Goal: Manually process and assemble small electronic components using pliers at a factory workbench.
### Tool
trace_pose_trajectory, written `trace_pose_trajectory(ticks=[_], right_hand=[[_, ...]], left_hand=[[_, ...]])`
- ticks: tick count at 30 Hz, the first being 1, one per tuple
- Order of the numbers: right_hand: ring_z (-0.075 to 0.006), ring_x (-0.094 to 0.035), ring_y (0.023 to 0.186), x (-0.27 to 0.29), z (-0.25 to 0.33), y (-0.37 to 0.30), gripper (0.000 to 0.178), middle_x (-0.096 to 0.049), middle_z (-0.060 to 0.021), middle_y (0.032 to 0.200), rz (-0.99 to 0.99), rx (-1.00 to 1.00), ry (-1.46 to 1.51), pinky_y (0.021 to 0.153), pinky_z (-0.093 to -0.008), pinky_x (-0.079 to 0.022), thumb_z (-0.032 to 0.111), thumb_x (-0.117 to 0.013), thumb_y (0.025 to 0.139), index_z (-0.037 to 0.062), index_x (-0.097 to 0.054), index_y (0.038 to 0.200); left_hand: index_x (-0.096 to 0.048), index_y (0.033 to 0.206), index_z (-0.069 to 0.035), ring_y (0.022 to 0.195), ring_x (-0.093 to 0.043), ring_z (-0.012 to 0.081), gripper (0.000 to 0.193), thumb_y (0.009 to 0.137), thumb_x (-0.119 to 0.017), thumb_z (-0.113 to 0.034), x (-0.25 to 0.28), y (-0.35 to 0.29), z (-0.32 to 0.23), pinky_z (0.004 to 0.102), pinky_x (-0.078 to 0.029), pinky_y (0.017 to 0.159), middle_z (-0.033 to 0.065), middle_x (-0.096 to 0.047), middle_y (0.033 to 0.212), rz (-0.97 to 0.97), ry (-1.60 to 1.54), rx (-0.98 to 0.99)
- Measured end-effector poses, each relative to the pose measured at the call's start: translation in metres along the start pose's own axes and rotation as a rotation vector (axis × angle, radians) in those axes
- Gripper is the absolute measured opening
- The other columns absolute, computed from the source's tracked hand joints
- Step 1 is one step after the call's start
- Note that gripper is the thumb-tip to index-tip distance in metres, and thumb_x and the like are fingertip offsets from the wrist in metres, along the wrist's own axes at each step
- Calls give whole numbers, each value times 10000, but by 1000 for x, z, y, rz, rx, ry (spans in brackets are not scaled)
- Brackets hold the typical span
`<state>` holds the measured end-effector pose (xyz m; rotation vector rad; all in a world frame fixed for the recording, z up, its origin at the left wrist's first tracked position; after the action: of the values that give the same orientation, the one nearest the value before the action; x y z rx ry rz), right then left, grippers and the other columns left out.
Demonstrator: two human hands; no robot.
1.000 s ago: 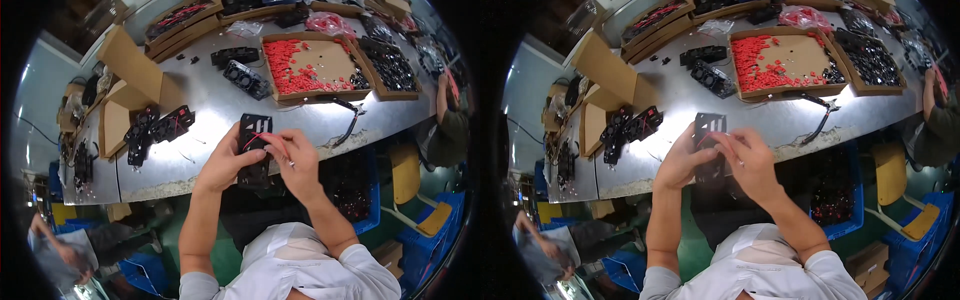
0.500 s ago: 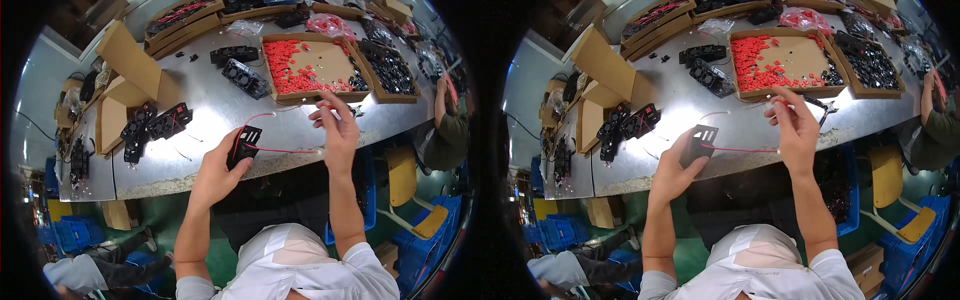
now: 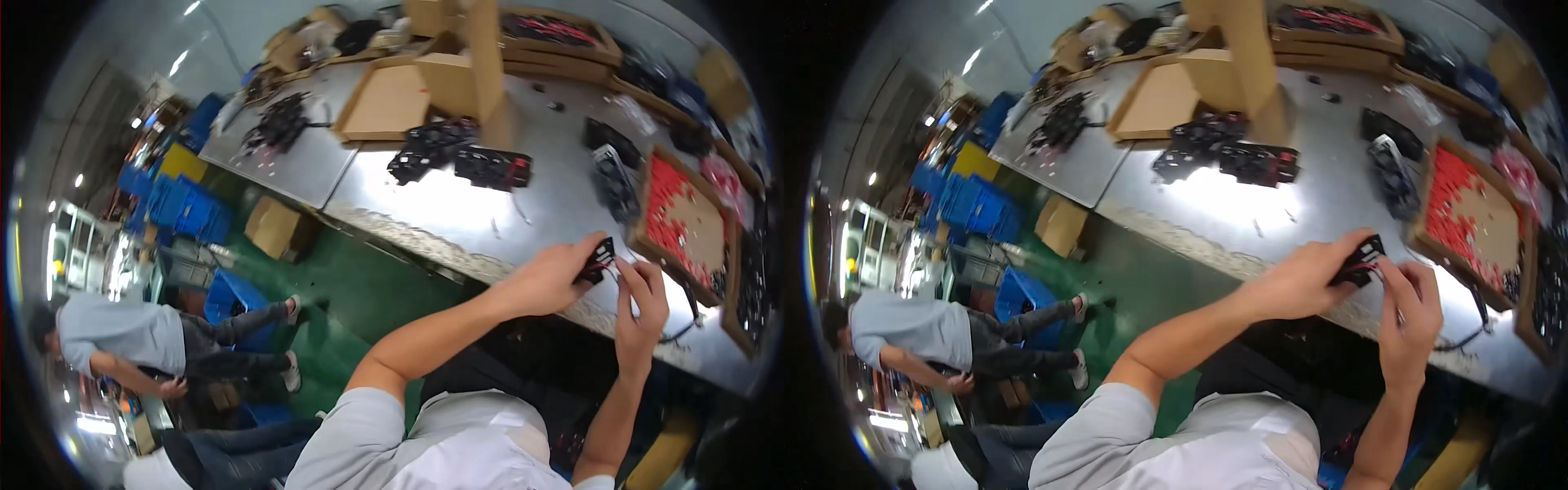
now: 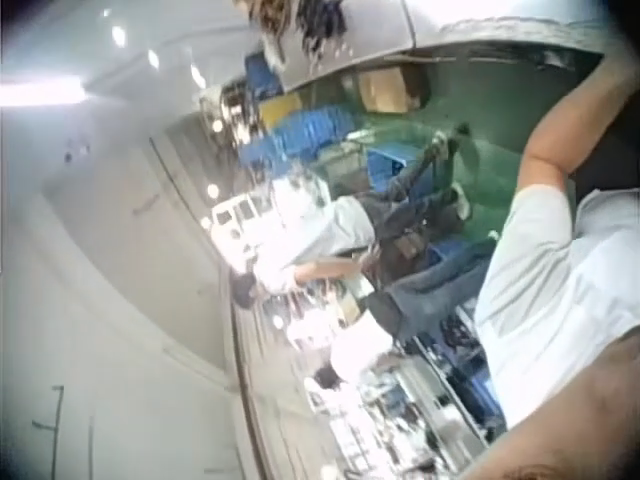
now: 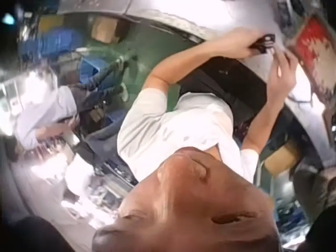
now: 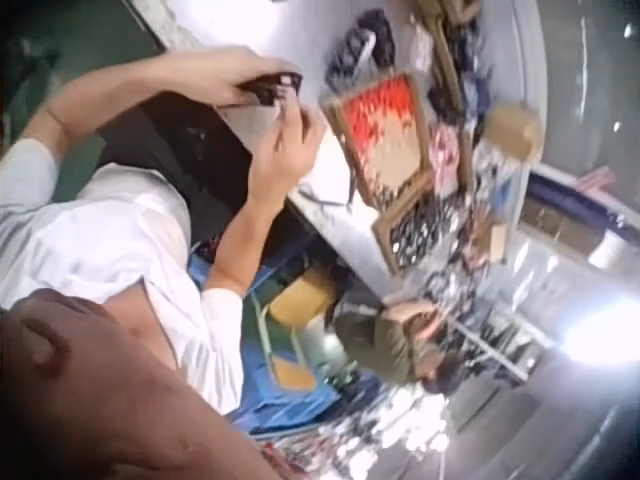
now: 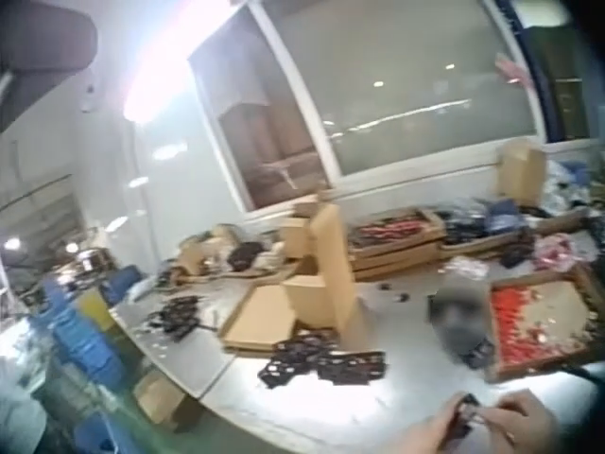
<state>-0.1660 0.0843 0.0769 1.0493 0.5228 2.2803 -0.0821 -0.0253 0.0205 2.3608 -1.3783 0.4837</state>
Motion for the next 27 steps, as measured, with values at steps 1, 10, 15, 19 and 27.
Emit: trace_pose_trajectory(ticks=[1,10,15,19,27], right_hand=[[-240,-601,906,0,1,-1,314,-597,-122,995,6,-13,9,780,-298,-479,-151,-588,894,-16,-693,1157],[-119,-600,982,-35,-53,-47,295,-643,-42,1112,-66,-284,424,907,-230,-463,-61,-580,989,-36,-630,1279],[-120,-627,1085,-44,-72,-68,348,-650,-92,1271,-328,-437,873,929,-230,-503,-26,-610,996,-43,-598,1344],[-103,-615,1067,-49,-67,-75,326,-651,-71,1239,-292,-380,888,922,-225,-489,-28,-611,991,-42,-618,1317],[-123,-578,963,-27,-65,-60,248,-582,-46,1065,-196,-444,567,883,-235,-473,-81,-587,965,-43,-645,1203]], left_hand=[[-379,1498,-51,988,-679,451,713,862,-701,-41,2,1,2,479,-525,855,261,-698,1070,-16,-67,9],[-487,1493,-70,1128,-619,134,588,949,-708,-85,-11,7,27,305,-507,1003,49,-651,1270,81,-933,105],[-516,1476,-92,1125,-624,130,548,962,-705,-102,-19,5,28,302,-505,1014,38,-655,1234,79,-1207,89],[-535,1457,-96,1043,-643,109,475,1005,-663,-164,-21,1,32,285,-525,966,24,-668,1210,40,-1283,116],[-595,1385,-75,1033,-663,96,363,1037,-619,-174,-40,3,54,258,-559,897,25,-689,1158,26,-1230,291]])
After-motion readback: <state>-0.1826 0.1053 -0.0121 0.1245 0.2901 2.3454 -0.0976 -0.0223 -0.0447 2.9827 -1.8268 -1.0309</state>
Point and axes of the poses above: each hand's wrist, its own y-axis towards the middle knuckle, its own x-axis out of the back of the hand, z = x × y, the point moved 10 cm from there along y, towards the middle knuckle
